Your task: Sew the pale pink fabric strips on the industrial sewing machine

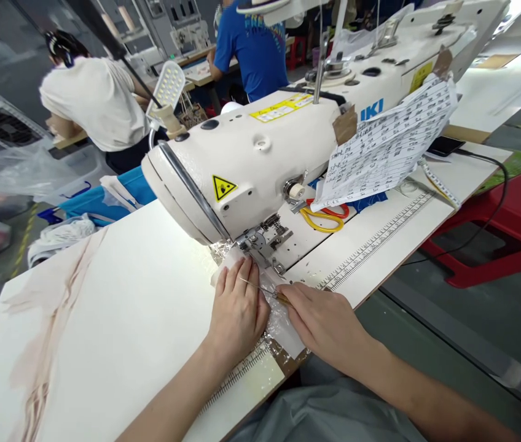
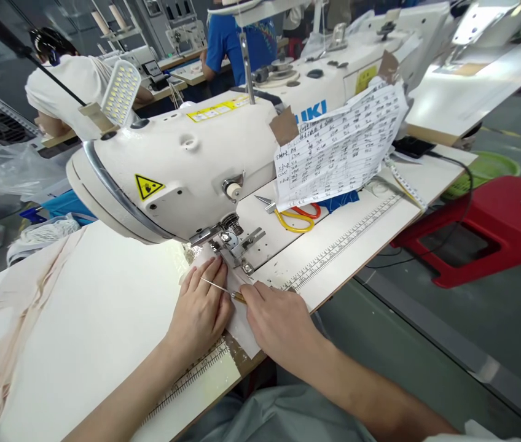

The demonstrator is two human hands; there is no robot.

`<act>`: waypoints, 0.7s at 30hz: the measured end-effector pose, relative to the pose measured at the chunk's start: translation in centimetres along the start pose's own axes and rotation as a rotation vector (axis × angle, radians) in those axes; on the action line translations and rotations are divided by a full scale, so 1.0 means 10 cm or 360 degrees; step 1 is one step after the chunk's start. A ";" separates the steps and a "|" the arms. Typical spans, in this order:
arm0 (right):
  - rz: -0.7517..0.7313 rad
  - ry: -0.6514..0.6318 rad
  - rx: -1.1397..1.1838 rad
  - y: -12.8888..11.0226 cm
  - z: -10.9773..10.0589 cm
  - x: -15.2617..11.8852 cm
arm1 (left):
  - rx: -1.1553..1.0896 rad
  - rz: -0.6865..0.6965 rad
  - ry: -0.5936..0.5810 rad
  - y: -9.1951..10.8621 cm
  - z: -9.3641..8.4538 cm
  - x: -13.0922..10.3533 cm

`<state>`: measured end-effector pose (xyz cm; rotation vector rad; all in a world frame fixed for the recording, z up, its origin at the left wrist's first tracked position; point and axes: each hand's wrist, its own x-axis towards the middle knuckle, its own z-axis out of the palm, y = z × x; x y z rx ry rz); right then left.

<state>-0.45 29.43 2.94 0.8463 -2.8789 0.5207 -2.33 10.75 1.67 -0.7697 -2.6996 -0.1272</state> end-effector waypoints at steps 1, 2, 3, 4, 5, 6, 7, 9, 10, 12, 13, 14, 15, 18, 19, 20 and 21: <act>0.0004 -0.0013 -0.0004 -0.01 0.00 0.02 | -0.0013 -0.0019 0.0012 -0.01 0.00 0.01; 0.0014 -0.0025 -0.0003 -0.01 0.00 0.04 | -0.0027 -0.0043 0.0019 -0.02 -0.01 0.02; 0.0030 -0.0037 0.0003 -0.02 0.00 0.06 | -0.0034 -0.0067 0.0025 -0.04 -0.01 0.03; 0.0051 -0.0050 0.0012 -0.03 0.00 0.07 | -0.0030 -0.0087 0.0027 -0.05 -0.01 0.04; 0.0070 -0.0065 0.0024 -0.04 0.01 0.08 | -0.0017 -0.0104 0.0025 -0.07 -0.01 0.05; 0.0091 -0.0074 0.0037 -0.05 0.01 0.08 | 0.0004 -0.0116 0.0016 -0.09 -0.01 0.05; 0.0107 -0.0069 0.0055 -0.06 0.02 0.08 | 0.0024 -0.0118 0.0007 -0.11 -0.01 0.06; 0.0113 -0.0018 0.0111 -0.08 0.04 0.04 | 0.0062 -0.0099 -0.0004 -0.17 -0.01 0.05; 0.0104 0.0030 0.0141 -0.09 0.05 0.01 | 0.0081 -0.0084 -0.0005 -0.20 0.00 0.05; 0.0080 0.0132 0.0190 -0.11 0.07 -0.05 | 0.0113 -0.0048 0.0009 -0.25 0.00 0.04; 0.0074 0.0172 0.0204 -0.11 0.07 -0.08 | 0.0120 -0.0032 0.0022 -0.26 -0.01 0.04; 0.0076 0.0201 0.0213 -0.11 0.07 -0.11 | 0.0119 -0.0022 0.0030 -0.26 -0.02 0.04; 0.0084 0.0218 0.0219 -0.11 0.07 -0.13 | 0.0108 -0.0012 0.0031 -0.24 -0.03 0.04; 0.0096 0.0210 0.0255 -0.10 0.06 -0.15 | 0.0042 0.0016 0.0002 -0.13 -0.07 0.04; 0.0093 0.0196 0.0267 -0.09 0.06 -0.15 | 0.0025 0.0019 -0.0008 -0.08 -0.08 0.04; 0.0090 0.0184 0.0276 -0.09 0.05 -0.15 | 0.0023 0.0017 -0.0015 -0.04 -0.09 0.04; 0.0087 0.0176 0.0279 -0.09 0.05 -0.15 | 0.0037 0.0013 -0.0021 -0.01 -0.09 0.04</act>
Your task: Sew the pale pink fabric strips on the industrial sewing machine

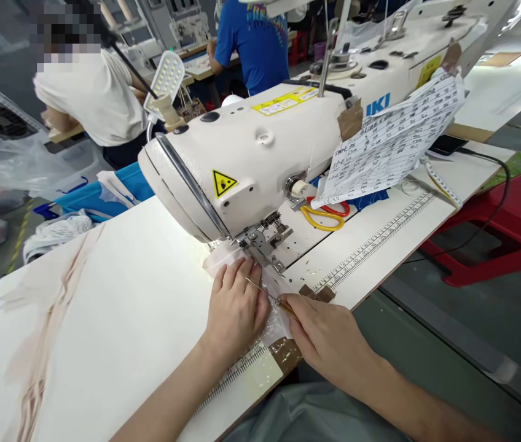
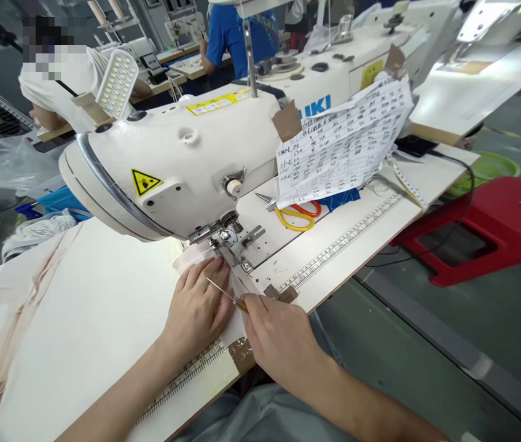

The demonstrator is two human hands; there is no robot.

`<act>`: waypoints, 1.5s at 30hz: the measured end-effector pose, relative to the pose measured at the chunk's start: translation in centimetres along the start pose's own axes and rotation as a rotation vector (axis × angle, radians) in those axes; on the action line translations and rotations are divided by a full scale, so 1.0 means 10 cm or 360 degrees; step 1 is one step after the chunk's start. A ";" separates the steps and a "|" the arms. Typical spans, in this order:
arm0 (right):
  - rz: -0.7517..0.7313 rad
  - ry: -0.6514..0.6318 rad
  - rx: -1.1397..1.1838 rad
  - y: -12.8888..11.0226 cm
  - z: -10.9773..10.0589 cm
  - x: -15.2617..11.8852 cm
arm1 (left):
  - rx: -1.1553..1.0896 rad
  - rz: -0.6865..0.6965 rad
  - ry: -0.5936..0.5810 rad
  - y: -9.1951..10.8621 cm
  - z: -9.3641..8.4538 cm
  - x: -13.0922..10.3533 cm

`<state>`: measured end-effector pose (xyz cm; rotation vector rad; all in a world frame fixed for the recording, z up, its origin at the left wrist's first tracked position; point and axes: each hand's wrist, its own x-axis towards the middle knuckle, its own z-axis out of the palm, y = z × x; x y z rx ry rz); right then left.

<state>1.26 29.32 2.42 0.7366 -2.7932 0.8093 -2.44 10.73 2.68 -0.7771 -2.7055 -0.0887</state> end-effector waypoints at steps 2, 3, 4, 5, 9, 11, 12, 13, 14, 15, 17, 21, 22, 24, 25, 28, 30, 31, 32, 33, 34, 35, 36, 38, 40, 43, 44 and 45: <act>0.0000 -0.0011 -0.0003 0.00 0.01 0.01 | 0.0061 -0.0016 -0.0031 0.04 0.00 0.00; 0.0001 -0.0011 -0.0006 0.00 0.01 0.01 | 0.0093 -0.0019 -0.0059 0.04 0.01 0.00; 0.0001 -0.0010 -0.0007 0.01 0.01 0.01 | 0.0118 -0.0015 -0.0089 0.03 0.01 0.00; -0.0006 -0.0017 -0.0004 0.01 0.01 0.00 | 0.0135 -0.0010 -0.0116 0.01 0.02 0.00; -0.0041 -0.0014 0.0012 0.01 -0.02 -0.01 | 0.0175 0.0006 -0.0150 -0.04 0.02 -0.01; -0.0044 0.0039 0.0020 0.04 -0.05 -0.02 | 0.0166 0.0006 -0.0141 -0.03 0.01 -0.01; -0.0038 0.0072 0.0029 0.06 -0.07 -0.02 | 0.0148 0.0003 -0.0137 -0.02 0.01 -0.02; -0.0025 0.0103 0.0049 0.10 -0.09 -0.03 | 0.0126 -0.0005 -0.0132 0.00 0.01 -0.02; -0.0004 0.0136 0.0076 0.14 -0.10 -0.04 | 0.0104 -0.0018 -0.0123 0.02 0.01 -0.02; 0.0027 0.0169 0.0108 0.20 -0.12 -0.04 | 0.0088 -0.0029 -0.0108 0.04 0.01 -0.02; 0.0105 0.0231 0.0185 0.31 -0.14 -0.06 | 0.0087 -0.0043 -0.0086 0.08 0.02 -0.02; 0.0226 0.0243 0.0322 0.47 -0.18 -0.07 | 0.0127 -0.0019 -0.0101 0.09 0.02 -0.03; 0.0244 0.0227 0.0345 0.48 -0.18 -0.07 | 0.0133 -0.0012 -0.0109 0.09 0.02 -0.03; 0.0272 0.0199 0.0379 0.49 -0.18 -0.07 | 0.0137 -0.0005 -0.0110 0.08 0.02 -0.04; 0.0282 0.0200 0.0392 0.49 -0.18 -0.07 | 0.0137 -0.0005 -0.0106 0.08 0.02 -0.04; 0.0304 0.0204 0.0412 0.48 -0.17 -0.08 | 0.0129 -0.0001 -0.0088 0.08 0.01 -0.04; 0.0313 0.0200 0.0415 0.48 -0.16 -0.08 | 0.0125 0.0004 -0.0095 0.09 0.00 -0.04; 0.0313 0.0198 0.0413 0.48 -0.16 -0.08 | 0.0126 0.0004 -0.0101 0.10 -0.01 -0.04; 0.0309 0.0199 0.0407 0.48 -0.16 -0.08 | 0.0126 0.0002 -0.0104 0.11 -0.01 -0.04; 0.0305 0.0201 0.0397 0.49 -0.16 -0.08 | 0.0127 0.0000 -0.0103 0.11 -0.01 -0.04; 0.0303 0.0205 0.0383 0.50 -0.16 -0.09 | 0.0128 0.0001 -0.0099 0.12 -0.01 -0.05; 0.0303 0.0209 0.0366 0.50 -0.16 -0.09 | 0.0128 0.0002 -0.0090 0.12 -0.01 -0.05; 0.0304 0.0211 0.0349 0.51 -0.15 -0.09 | 0.0125 0.0003 -0.0078 0.12 0.00 -0.05; 0.0306 0.0215 0.0317 0.52 -0.14 -0.09 | 0.0118 0.0000 -0.0054 0.12 0.00 -0.05; 0.0296 0.0225 0.0297 0.52 -0.14 -0.09 | 0.0111 -0.0008 -0.0039 0.12 0.00 -0.05; 0.0277 0.0242 0.0290 0.51 -0.14 -0.09 | 0.0093 -0.0026 -0.0066 0.11 0.00 -0.04; 0.0275 0.0244 0.0290 0.51 -0.14 -0.09 | 0.0085 -0.0032 -0.0082 0.11 0.00 -0.03; 0.0276 0.0245 0.0291 0.51 -0.14 -0.09 | 0.0077 -0.0037 -0.0097 0.11 0.00 -0.03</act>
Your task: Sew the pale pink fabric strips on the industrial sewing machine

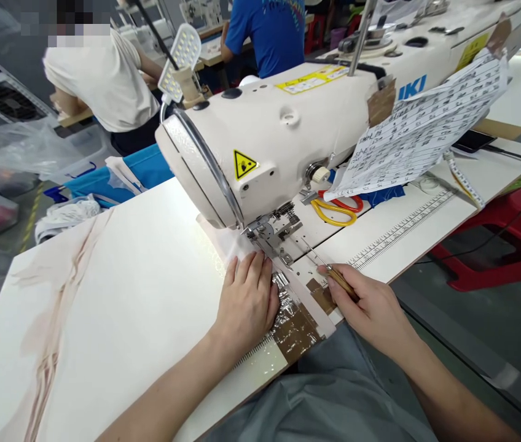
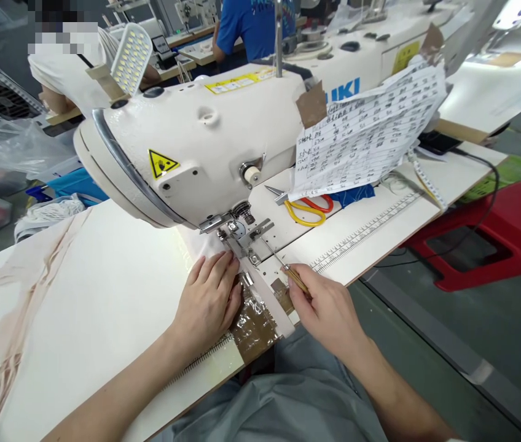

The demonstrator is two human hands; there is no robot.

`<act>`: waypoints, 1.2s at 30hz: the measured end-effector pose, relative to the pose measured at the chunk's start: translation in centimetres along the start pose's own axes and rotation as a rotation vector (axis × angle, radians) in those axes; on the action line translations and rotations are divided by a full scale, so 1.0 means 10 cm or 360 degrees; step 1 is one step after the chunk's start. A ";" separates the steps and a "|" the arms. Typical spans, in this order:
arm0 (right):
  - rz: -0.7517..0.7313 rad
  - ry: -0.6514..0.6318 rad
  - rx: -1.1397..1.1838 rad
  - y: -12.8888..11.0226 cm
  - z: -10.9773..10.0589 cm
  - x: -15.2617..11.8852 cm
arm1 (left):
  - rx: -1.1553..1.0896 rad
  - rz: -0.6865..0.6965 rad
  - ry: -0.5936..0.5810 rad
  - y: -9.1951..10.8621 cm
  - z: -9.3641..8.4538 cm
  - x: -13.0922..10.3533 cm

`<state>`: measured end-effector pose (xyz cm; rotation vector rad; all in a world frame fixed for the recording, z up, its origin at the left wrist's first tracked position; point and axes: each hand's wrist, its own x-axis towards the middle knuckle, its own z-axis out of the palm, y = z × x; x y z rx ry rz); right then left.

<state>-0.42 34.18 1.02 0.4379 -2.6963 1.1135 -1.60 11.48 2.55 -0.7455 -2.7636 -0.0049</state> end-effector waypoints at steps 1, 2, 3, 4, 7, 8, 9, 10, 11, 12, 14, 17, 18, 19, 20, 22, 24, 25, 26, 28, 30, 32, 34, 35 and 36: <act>0.0002 0.0006 0.0002 0.00 0.00 0.00 | -0.0007 -0.0004 -0.0011 0.00 0.00 0.00; 0.0006 0.0017 0.0002 -0.01 0.00 0.00 | -0.0010 -0.0005 -0.0016 -0.01 0.00 0.00; 0.0014 0.0033 -0.0004 -0.01 0.01 0.00 | -0.0013 -0.0007 -0.0015 -0.01 0.00 0.00; 0.0020 0.0050 -0.0016 -0.02 0.01 0.00 | -0.0016 -0.0008 -0.0012 -0.01 0.00 0.00; 0.0026 0.0097 -0.0088 -0.06 0.03 -0.01 | -0.0015 -0.0019 -0.0018 -0.02 0.01 0.00; 0.0032 0.0104 -0.0108 -0.08 0.03 -0.01 | -0.0013 -0.0022 -0.0025 -0.03 0.01 0.00; 0.0037 0.0105 -0.0111 -0.09 0.04 -0.02 | -0.0009 -0.0026 -0.0035 -0.03 0.01 0.00; 0.0043 0.0101 -0.0099 -0.11 0.04 -0.02 | -0.0006 -0.0032 -0.0045 -0.04 0.02 0.01; 0.0046 0.0097 -0.0067 -0.12 0.05 -0.02 | -0.0002 -0.0039 -0.0052 -0.05 0.03 0.01; 0.0037 0.0092 -0.0019 -0.14 0.06 -0.02 | -0.0001 -0.0045 -0.0056 -0.06 0.04 0.01; -0.0018 0.0081 0.0096 -0.18 0.08 -0.01 | -0.0002 -0.0055 -0.0050 -0.08 0.06 0.01; -0.0228 0.0033 0.0228 -0.25 0.15 0.05 | -0.0028 -0.0073 -0.0019 -0.12 0.08 0.03; -0.0315 0.0005 0.0261 -0.27 0.19 0.07 | -0.0052 -0.0089 -0.0013 -0.13 0.09 0.03; -0.0400 -0.0021 0.0290 -0.30 0.22 0.10 | -0.0082 -0.0112 -0.0009 -0.14 0.09 0.04; -0.0477 -0.0042 0.0303 -0.32 0.26 0.12 | -0.0116 -0.0141 -0.0010 -0.15 0.08 0.05; -0.0581 -0.0068 0.0257 -0.37 0.33 0.17 | -0.0176 -0.0180 -0.0023 -0.17 0.08 0.06; -0.0655 -0.0060 0.0101 -0.41 0.39 0.21 | -0.0212 -0.0178 -0.0025 -0.19 0.08 0.07; -0.0677 -0.0050 0.0002 -0.42 0.41 0.22 | -0.0222 -0.0162 -0.0017 -0.20 0.08 0.07; -0.0688 -0.0035 -0.0091 -0.44 0.43 0.23 | -0.0228 -0.0141 -0.0007 -0.21 0.09 0.06; -0.0686 -0.0006 -0.0234 -0.46 0.46 0.24 | -0.0232 -0.0109 0.0013 -0.23 0.10 0.05; -0.0671 0.0013 -0.0312 -0.47 0.47 0.24 | -0.0224 -0.0092 0.0018 -0.24 0.11 0.04; -0.0666 0.0025 -0.0355 -0.48 0.49 0.24 | -0.0214 -0.0089 0.0026 -0.25 0.11 0.04; -0.0660 0.0026 -0.0393 -0.49 0.50 0.24 | -0.0199 -0.0087 0.0036 -0.24 0.11 0.03; -0.0655 0.0021 -0.0415 -0.49 0.50 0.23 | -0.0194 -0.0086 0.0042 -0.24 0.11 0.03; -0.0651 0.0015 -0.0437 -0.49 0.51 0.23 | -0.0190 -0.0085 0.0045 -0.24 0.11 0.03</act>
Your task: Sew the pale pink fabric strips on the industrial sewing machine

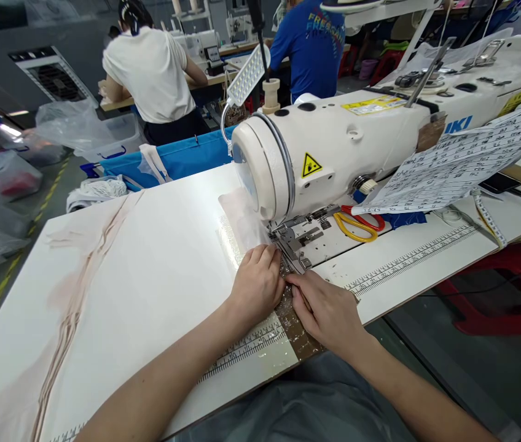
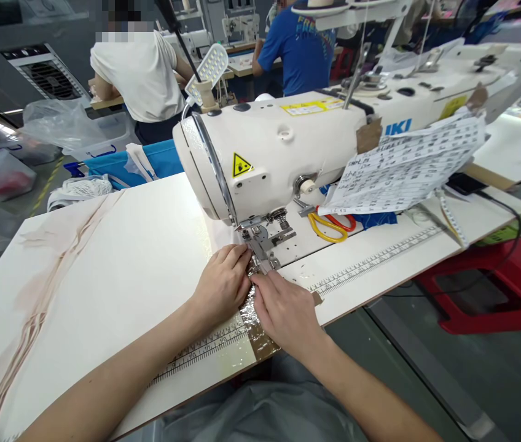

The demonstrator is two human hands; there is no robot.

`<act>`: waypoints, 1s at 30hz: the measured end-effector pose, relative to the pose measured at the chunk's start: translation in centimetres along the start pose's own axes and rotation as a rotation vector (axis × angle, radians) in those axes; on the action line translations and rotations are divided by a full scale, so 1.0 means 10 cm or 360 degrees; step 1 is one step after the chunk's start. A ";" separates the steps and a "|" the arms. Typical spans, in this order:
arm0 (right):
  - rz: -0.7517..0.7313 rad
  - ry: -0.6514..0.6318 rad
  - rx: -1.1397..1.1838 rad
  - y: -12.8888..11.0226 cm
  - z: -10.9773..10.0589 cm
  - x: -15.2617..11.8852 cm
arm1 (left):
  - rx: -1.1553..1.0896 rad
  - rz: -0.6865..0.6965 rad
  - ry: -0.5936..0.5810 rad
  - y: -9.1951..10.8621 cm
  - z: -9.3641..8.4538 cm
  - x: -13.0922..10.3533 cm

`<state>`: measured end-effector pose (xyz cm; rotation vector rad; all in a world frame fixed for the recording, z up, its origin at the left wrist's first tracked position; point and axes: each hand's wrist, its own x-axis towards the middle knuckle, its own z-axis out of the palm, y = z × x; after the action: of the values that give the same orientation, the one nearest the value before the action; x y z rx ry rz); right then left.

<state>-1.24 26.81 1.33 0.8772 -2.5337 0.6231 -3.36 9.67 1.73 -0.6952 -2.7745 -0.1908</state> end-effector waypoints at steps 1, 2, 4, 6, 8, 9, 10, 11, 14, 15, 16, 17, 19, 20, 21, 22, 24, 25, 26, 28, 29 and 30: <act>0.0002 -0.0008 -0.0021 0.00 0.00 0.00 | 0.0001 -0.0001 0.0003 0.00 0.00 0.00; 0.0001 -0.0015 -0.0041 0.00 0.00 0.00 | 0.0001 -0.0006 0.0003 0.01 0.00 0.00; -0.0015 -0.0026 -0.0076 0.00 0.01 0.00 | -0.0011 -0.0026 0.0004 0.00 0.01 0.00; -0.0033 -0.0025 -0.0114 0.00 0.01 0.00 | -0.0037 -0.0054 -0.0001 -0.01 0.02 0.01; -0.0043 -0.0030 -0.0177 0.00 0.02 0.02 | -0.0080 -0.0091 -0.0003 -0.03 0.03 0.03; -0.0040 -0.0036 -0.0220 -0.01 0.03 0.03 | -0.0101 -0.0110 -0.0001 -0.05 0.03 0.04; -0.0034 -0.0054 -0.0266 -0.01 0.04 0.04 | -0.0117 -0.0129 0.0002 -0.07 0.04 0.05; -0.0024 -0.0081 -0.0313 -0.02 0.05 0.05 | -0.0130 -0.0141 0.0006 -0.08 0.04 0.06; 0.0015 -0.0155 -0.0414 -0.05 0.08 0.08 | -0.0144 -0.0147 0.0010 -0.10 0.05 0.07; 0.0018 -0.0160 -0.0419 -0.06 0.08 0.08 | -0.0147 -0.0144 0.0008 -0.11 0.04 0.06; 0.0018 -0.0156 -0.0404 -0.06 0.08 0.08 | -0.0153 -0.0140 0.0006 -0.12 0.03 0.05; 0.0014 -0.0137 -0.0364 -0.06 0.06 0.07 | -0.0162 -0.0146 0.0004 -0.13 0.01 0.04; 0.0016 -0.0087 -0.0179 -0.03 0.01 0.02 | -0.0199 -0.0194 -0.0002 -0.19 -0.05 0.04; 0.0024 -0.0066 -0.0030 -0.01 -0.03 -0.02 | -0.0225 -0.0237 -0.0003 -0.24 -0.09 0.07; 0.0040 -0.0058 0.0144 0.02 -0.07 -0.06 | -0.0252 -0.0289 -0.0006 -0.31 -0.13 0.11; 0.0070 -0.0059 0.0322 0.06 -0.11 -0.11 | -0.0270 -0.0349 -0.0007 -0.40 -0.17 0.18; 0.0181 -0.0075 0.0605 0.14 -0.19 -0.21 | -0.0266 -0.0441 -0.0020 -0.62 -0.20 0.38; 0.0269 -0.0059 0.0683 0.19 -0.21 -0.26 | -0.0230 -0.0468 -0.0018 -0.75 -0.20 0.49; 0.0359 -0.0031 0.0742 0.23 -0.22 -0.30 | -0.0192 -0.0447 -0.0025 -0.87 -0.18 0.62; 0.0494 -0.0002 0.0853 0.29 -0.20 -0.36 | -0.0236 -0.0320 -0.0052 -1.11 -0.08 0.87; 0.0538 0.0005 0.0911 0.32 -0.18 -0.38 | -0.0269 -0.0231 -0.0091 -1.21 0.00 0.99; 0.0564 0.0004 0.0965 0.33 -0.15 -0.39 | -0.0292 -0.0178 -0.0110 -1.29 0.08 1.09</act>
<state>-0.26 31.79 -0.27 0.5899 -2.5444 1.5540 -19.01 3.34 3.37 -0.5991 -2.8901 -0.4571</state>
